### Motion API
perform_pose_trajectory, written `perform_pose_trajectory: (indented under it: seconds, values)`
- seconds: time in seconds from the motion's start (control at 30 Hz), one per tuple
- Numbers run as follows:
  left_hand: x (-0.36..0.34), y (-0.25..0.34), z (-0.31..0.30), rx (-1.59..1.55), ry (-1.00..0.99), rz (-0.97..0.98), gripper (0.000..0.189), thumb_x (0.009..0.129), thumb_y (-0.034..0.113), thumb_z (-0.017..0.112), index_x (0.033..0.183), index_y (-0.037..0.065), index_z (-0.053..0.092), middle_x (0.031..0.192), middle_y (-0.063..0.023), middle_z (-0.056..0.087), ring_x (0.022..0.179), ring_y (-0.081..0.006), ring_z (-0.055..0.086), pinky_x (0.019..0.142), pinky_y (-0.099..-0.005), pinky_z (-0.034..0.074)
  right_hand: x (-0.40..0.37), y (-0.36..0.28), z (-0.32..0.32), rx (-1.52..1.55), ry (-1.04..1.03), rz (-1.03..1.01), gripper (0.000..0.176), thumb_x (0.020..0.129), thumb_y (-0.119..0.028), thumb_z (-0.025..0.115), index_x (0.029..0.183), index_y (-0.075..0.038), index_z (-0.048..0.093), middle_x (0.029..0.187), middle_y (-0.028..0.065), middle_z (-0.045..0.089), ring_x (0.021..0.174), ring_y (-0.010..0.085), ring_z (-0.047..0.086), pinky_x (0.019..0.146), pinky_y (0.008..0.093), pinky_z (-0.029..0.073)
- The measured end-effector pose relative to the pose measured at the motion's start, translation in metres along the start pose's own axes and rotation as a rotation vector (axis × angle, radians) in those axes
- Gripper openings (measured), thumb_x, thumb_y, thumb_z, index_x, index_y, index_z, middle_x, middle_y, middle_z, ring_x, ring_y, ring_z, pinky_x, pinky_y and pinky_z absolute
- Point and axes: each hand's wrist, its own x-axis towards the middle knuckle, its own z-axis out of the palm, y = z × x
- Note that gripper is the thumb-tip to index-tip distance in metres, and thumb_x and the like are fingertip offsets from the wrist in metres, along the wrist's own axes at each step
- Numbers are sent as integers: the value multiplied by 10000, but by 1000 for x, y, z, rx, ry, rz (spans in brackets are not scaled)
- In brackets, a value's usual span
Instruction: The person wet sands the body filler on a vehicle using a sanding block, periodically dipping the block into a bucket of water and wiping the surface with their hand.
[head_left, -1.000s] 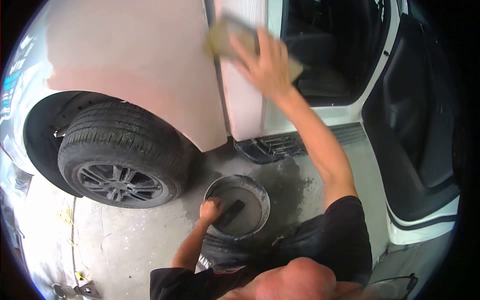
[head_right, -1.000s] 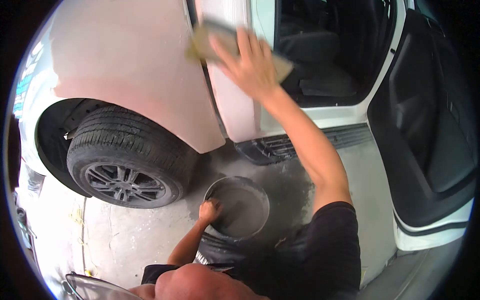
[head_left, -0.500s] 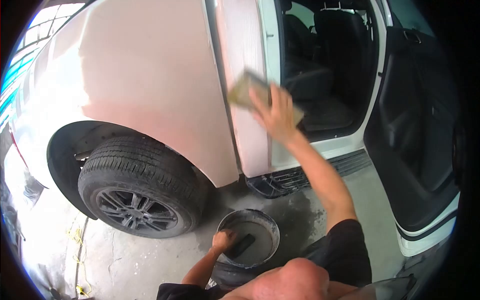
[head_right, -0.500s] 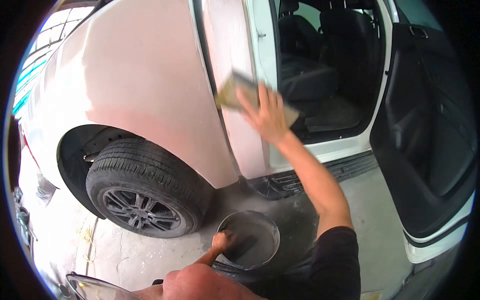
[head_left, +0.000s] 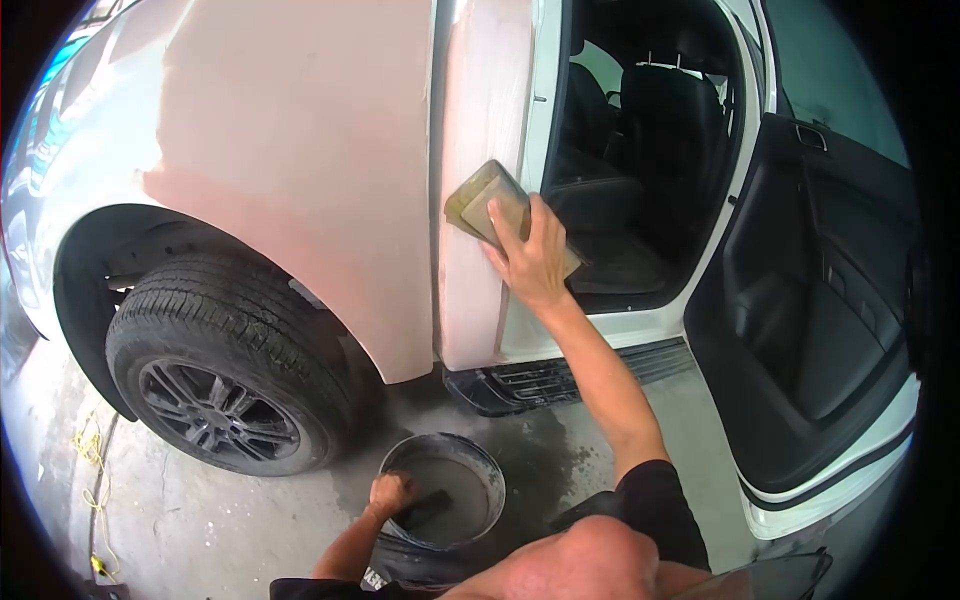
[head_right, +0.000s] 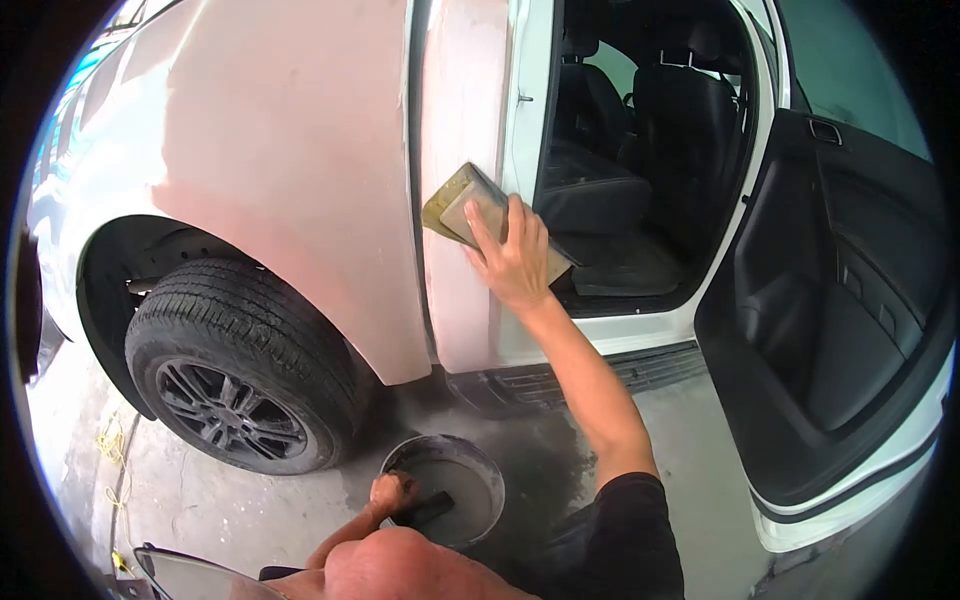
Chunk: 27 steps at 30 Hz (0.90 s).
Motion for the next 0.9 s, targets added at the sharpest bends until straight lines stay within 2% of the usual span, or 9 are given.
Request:
perform_pose_trajectory:
  seconds: [0.07,0.2,0.27,0.4,0.5,0.63,0.67,0.77,0.9]
  values:
    - [0,6,-12,23,-2,6,282,876,384,661,904,124,767,970,-134,746,915,-343,715,813,-459,569,32,10,1,-47,1,-36,805,788,-382,809,1516,-267,483,1359,319,471,1097,442,535,900,537,451]
    - [-2,3,-4,34,-25,-20,276,879,381,661,926,129,764,965,-135,744,921,-340,711,827,-457,562,198,39,-9,-34,190,147,566,878,-361,730,1389,-192,554,1231,268,524,1021,434,566,809,531,475]
    - [4,4,-3,36,-14,-20,285,879,388,665,940,128,764,961,-130,746,922,-340,711,829,-459,561,204,35,-10,-10,184,199,545,895,-367,711,1400,-207,583,1186,262,537,1059,436,527,850,510,451]
    - [5,-1,0,87,-51,-22,301,869,395,677,959,123,770,953,-124,751,918,-341,714,826,-462,563,49,-11,4,-35,58,75,743,815,-366,805,1487,-249,510,1289,303,506,1057,444,551,835,521,463]
    - [2,-6,10,91,-22,-6,302,859,392,681,940,114,767,947,-134,749,902,-344,716,816,-463,565,19,-1,7,6,36,-40,857,789,-385,825,1548,-288,440,1336,324,481,1075,444,540,856,531,449]
    - [1,7,-10,64,-51,6,287,860,374,681,894,98,753,935,-146,746,876,-346,716,786,-467,567,189,43,-17,-24,-71,128,602,895,-427,694,1446,-231,552,1293,263,531,1096,406,556,852,520,463]
    - [-3,4,-6,72,-40,12,280,860,367,682,887,97,750,934,-146,745,872,-348,715,780,-469,567,229,33,-40,138,-119,322,539,957,-273,661,1421,-57,494,1226,253,527,1065,341,533,885,479,480]
    - [2,0,-1,89,2,24,265,860,354,688,875,95,742,928,-148,743,863,-352,714,769,-473,566,198,27,-21,8,57,210,604,897,-338,716,1441,-162,520,1281,265,521,1079,379,557,848,504,488]
    - [1,-3,3,93,19,39,261,859,352,695,875,95,737,918,-148,739,868,-356,711,779,-470,560,-2,-5,20,17,108,-33,754,821,-405,789,1506,-295,494,1349,277,506,1107,434,564,878,529,481]
